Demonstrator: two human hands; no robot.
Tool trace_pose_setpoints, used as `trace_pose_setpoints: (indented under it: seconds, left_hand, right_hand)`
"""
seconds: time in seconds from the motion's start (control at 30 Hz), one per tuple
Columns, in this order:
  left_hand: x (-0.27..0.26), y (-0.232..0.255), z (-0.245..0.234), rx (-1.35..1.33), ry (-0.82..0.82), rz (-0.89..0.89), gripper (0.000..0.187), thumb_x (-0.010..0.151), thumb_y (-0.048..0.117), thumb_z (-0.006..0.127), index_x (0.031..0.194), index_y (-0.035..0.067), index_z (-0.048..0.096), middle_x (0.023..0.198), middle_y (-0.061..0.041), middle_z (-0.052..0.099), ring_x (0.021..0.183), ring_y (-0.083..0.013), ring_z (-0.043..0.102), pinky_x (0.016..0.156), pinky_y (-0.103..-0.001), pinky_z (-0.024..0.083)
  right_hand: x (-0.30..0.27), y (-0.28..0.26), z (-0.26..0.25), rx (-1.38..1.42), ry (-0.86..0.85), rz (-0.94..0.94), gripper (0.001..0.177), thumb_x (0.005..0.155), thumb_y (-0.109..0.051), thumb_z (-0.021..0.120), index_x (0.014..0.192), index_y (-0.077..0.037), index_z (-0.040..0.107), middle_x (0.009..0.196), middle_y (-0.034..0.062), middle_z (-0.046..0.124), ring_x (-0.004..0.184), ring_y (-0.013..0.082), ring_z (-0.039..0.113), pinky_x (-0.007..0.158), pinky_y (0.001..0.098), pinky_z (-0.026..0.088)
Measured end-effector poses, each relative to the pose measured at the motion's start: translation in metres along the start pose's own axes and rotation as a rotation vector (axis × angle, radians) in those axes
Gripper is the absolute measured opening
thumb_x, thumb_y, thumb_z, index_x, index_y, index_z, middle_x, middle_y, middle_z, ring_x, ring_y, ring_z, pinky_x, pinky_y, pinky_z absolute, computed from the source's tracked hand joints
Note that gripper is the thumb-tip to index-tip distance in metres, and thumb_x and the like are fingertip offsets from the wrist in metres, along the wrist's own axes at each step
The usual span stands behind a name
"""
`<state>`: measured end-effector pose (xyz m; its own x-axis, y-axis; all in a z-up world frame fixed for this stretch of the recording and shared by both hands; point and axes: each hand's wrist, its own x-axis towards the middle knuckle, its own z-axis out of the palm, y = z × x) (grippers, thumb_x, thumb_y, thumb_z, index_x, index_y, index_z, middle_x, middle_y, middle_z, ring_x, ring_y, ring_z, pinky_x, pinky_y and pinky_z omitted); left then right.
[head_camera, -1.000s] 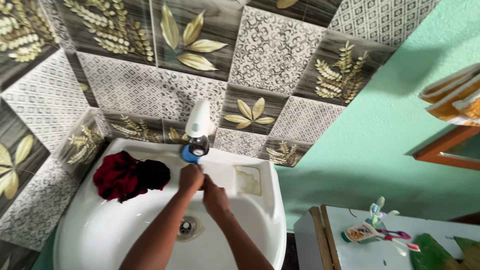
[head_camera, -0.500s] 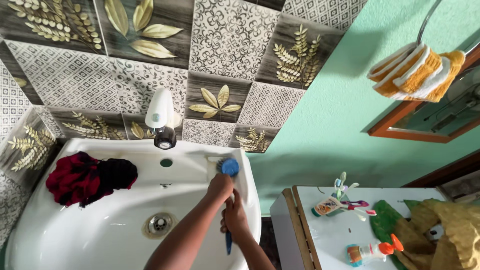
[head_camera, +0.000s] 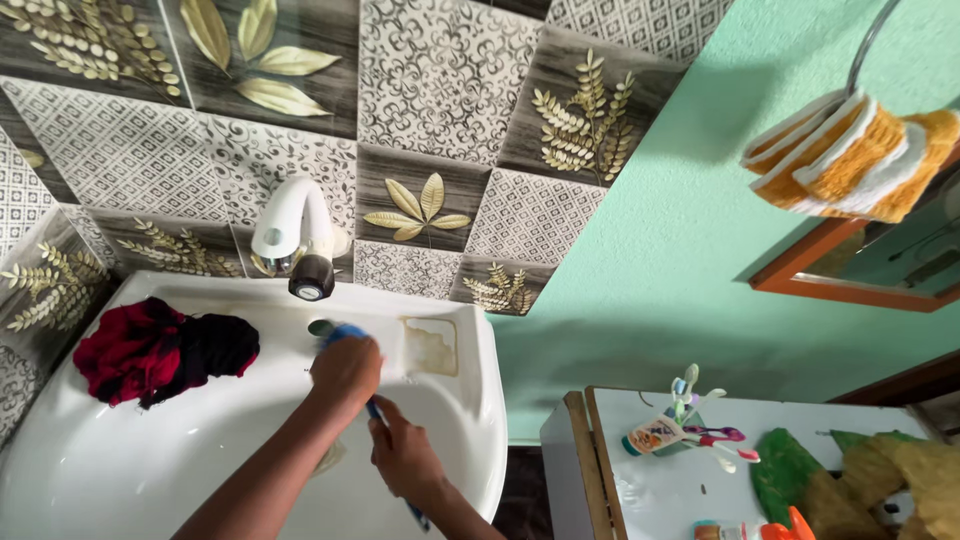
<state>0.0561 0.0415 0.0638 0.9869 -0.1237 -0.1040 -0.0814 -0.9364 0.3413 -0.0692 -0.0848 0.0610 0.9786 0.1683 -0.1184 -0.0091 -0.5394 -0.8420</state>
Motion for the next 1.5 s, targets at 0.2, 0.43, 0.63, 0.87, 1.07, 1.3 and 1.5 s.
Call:
trace_pose_setpoints:
  seconds: [0.2, 0.43, 0.63, 0.87, 1.07, 1.3, 1.5]
  left_hand:
    - [0.064, 0.011, 0.053, -0.078, 0.235, 0.284, 0.029, 0.093, 0.011, 0.064, 0.123, 0.014, 0.066, 0.107, -0.022, 0.066, 0.100, -0.0420, 0.068, 0.082, -0.050, 0.058]
    - [0.104, 0.005, 0.073, -0.148, 0.054, 0.084, 0.032, 0.090, 0.024, 0.074, 0.121, 0.025, 0.064, 0.115, -0.017, 0.063, 0.105, -0.0385, 0.067, 0.085, -0.050, 0.056]
    - [0.115, -0.002, 0.086, -0.152, 0.040, 0.090, 0.023, 0.090, 0.027, 0.074, 0.110, 0.024, 0.063, 0.114, -0.015, 0.062, 0.103, -0.0372, 0.068, 0.085, -0.049, 0.056]
    - [0.105, 0.005, 0.074, -0.957, -0.127, -0.410, 0.029, 0.104, 0.042, 0.063, 0.118, 0.016, 0.059, 0.106, -0.025, 0.079, 0.096, -0.0357, 0.080, 0.084, -0.045, 0.055]
    - [0.107, 0.002, 0.076, -0.192, 0.034, 0.043, 0.028, 0.094, 0.026, 0.071, 0.120, 0.019, 0.063, 0.126, -0.020, 0.056, 0.111, -0.0405, 0.065, 0.092, -0.050, 0.054]
    - [0.107, 0.006, 0.071, -0.159, -0.058, 0.008, 0.023, 0.095, 0.025, 0.069, 0.117, 0.020, 0.063, 0.128, -0.018, 0.055, 0.113, -0.0383, 0.065, 0.092, -0.049, 0.055]
    - [0.103, 0.007, 0.069, -0.131, -0.002, 0.064, 0.026, 0.095, 0.021, 0.068, 0.120, 0.020, 0.061, 0.126, -0.019, 0.054, 0.108, -0.0404, 0.066, 0.088, -0.050, 0.056]
  right_hand:
    - [0.008, 0.049, 0.010, -0.401, -0.153, -0.341, 0.038, 0.104, -0.021, 0.055, 0.139, -0.007, 0.048, 0.091, 0.0238, 0.071, 0.079, 0.0443, 0.069, 0.069, 0.0550, 0.055]
    - [0.006, 0.089, 0.023, -0.713, -0.291, -0.362, 0.019, 0.105, -0.022, 0.056, 0.109, -0.006, 0.065, 0.095, 0.0173, 0.068, 0.086, 0.0383, 0.070, 0.074, 0.0517, 0.056]
    - [0.050, 0.087, -0.009, -0.705, -0.046, -0.482, 0.023, 0.099, -0.025, 0.062, 0.108, -0.005, 0.068, 0.097, 0.0200, 0.069, 0.093, 0.0397, 0.066, 0.077, 0.0510, 0.053]
    - [0.163, 0.117, -0.058, -0.383, 0.230, -0.373, 0.033, 0.088, -0.001, 0.057, 0.120, -0.002, 0.066, 0.102, 0.0281, 0.065, 0.097, 0.0462, 0.065, 0.088, 0.0529, 0.054]
    - [0.212, 0.101, -0.081, -0.234, 0.049, -0.234, 0.034, 0.078, -0.001, 0.059, 0.108, -0.006, 0.071, 0.102, 0.0202, 0.076, 0.096, 0.0387, 0.073, 0.088, 0.0473, 0.059]
    - [0.212, 0.102, -0.087, -0.209, -0.040, -0.182, 0.035, 0.076, 0.000, 0.060, 0.109, -0.006, 0.071, 0.098, 0.0159, 0.076, 0.083, 0.0308, 0.075, 0.079, 0.0445, 0.060]
    - [0.234, 0.156, -0.070, -0.421, -0.002, -0.218, 0.018, 0.089, -0.016, 0.071, 0.101, -0.006, 0.079, 0.095, 0.0179, 0.077, 0.088, 0.0318, 0.075, 0.085, 0.0433, 0.059]
